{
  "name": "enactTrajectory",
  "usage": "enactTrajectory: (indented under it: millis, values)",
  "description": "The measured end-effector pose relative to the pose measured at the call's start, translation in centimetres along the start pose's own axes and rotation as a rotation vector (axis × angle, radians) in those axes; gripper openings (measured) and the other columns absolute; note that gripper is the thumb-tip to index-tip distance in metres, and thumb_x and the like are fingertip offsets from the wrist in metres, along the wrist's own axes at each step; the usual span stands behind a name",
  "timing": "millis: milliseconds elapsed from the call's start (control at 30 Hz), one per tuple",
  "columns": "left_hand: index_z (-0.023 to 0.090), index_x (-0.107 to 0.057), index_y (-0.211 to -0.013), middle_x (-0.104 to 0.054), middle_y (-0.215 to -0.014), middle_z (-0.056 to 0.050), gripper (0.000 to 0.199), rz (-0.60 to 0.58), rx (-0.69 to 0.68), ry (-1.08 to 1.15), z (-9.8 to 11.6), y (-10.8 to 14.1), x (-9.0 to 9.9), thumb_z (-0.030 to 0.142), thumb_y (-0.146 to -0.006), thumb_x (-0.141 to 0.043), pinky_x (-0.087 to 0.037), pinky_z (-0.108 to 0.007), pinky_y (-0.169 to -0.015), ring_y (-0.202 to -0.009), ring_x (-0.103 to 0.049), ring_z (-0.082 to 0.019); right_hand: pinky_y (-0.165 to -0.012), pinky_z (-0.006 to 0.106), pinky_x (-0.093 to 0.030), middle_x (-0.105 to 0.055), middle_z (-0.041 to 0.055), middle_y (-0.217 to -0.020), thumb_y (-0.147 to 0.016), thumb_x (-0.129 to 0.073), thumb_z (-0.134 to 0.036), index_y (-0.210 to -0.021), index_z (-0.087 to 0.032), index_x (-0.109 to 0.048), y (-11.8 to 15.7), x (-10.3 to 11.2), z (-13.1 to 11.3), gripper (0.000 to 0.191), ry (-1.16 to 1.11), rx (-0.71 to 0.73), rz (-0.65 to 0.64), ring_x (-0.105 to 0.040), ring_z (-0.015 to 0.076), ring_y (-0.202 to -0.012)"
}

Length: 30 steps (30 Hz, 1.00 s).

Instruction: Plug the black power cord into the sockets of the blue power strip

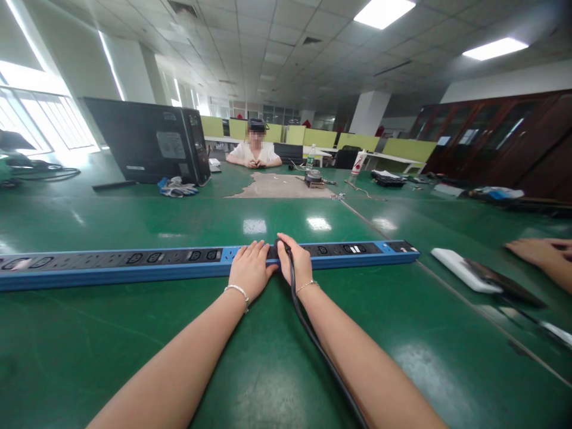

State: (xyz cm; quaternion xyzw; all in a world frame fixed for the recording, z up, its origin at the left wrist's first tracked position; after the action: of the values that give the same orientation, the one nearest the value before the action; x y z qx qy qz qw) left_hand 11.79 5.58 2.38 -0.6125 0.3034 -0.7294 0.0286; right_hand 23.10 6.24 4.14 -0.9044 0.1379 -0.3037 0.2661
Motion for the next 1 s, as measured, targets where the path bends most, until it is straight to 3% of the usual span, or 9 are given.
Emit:
enactTrajectory:
  millis: [300, 700, 867, 1000]
  values:
    - [0.006, -0.042, -0.127, -0.056, -0.125, -0.019, 0.059, 0.026, 0.046, 0.044, -0.3, -0.1, 0.2, 0.038, -0.079, -0.056, -0.033, -0.039, -0.103, -0.121, -0.048, -0.026, -0.097, 0.026, -0.044, -0.065, 0.0045, -0.115, -0.088, -0.042, -0.03, -0.11, -0.02, -0.064, 0.8, 0.3, -0.8, 0.033, 0.108, 0.013, 0.031, -0.06, 0.015, -0.107]
    - [0.004, -0.044, -0.124, -0.057, -0.122, -0.021, 0.061, 0.053, 0.078, 0.086, -0.4, -0.1, 0.3, 0.039, -0.076, -0.059, -0.034, -0.039, -0.101, -0.12, -0.048, -0.027, -0.089, 0.025, -0.048, -0.069, 0.0048, -0.106, -0.088, -0.043, -0.031, -0.11, -0.018, -0.064, 0.3, 0.7, 0.2, 0.033, 0.126, -0.057, 0.063, -0.065, 0.0155, -0.096]
    - [0.003, -0.045, -0.123, -0.058, -0.12, -0.021, 0.053, 0.077, 0.064, 0.078, -0.3, -0.2, 0.3, 0.03, -0.078, -0.052, -0.034, -0.038, -0.101, -0.119, -0.05, -0.026, -0.1, 0.025, -0.041, -0.061, 0.0071, -0.12, -0.089, -0.041, -0.023, -0.114, -0.015, -0.061, 0.6, -1.0, -1.8, 0.033, 0.277, 0.088, -0.058, -0.056, 0.0147, -0.113]
    - [0.004, -0.046, -0.122, -0.06, -0.118, -0.019, 0.048, 0.087, 0.069, 0.081, -0.4, -0.2, 0.3, 0.026, -0.079, -0.046, -0.034, -0.038, -0.101, -0.118, -0.051, -0.025, -0.101, 0.029, -0.041, -0.061, 0.0078, -0.121, -0.089, -0.041, -0.021, -0.115, -0.015, -0.06, 0.7, -1.7, -2.2, 0.033, 0.379, 0.143, -0.093, -0.055, 0.0158, -0.114]
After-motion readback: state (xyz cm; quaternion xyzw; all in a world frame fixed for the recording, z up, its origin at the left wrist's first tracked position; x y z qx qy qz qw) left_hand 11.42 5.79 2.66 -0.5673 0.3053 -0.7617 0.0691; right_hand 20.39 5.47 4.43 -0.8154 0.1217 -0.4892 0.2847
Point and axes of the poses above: each hand's wrist, its own y-axis away from the middle knuckle, its own x-axis out of the back of the hand, z = x × y, the point moved 8 cm from there along -y, towards the middle knuckle
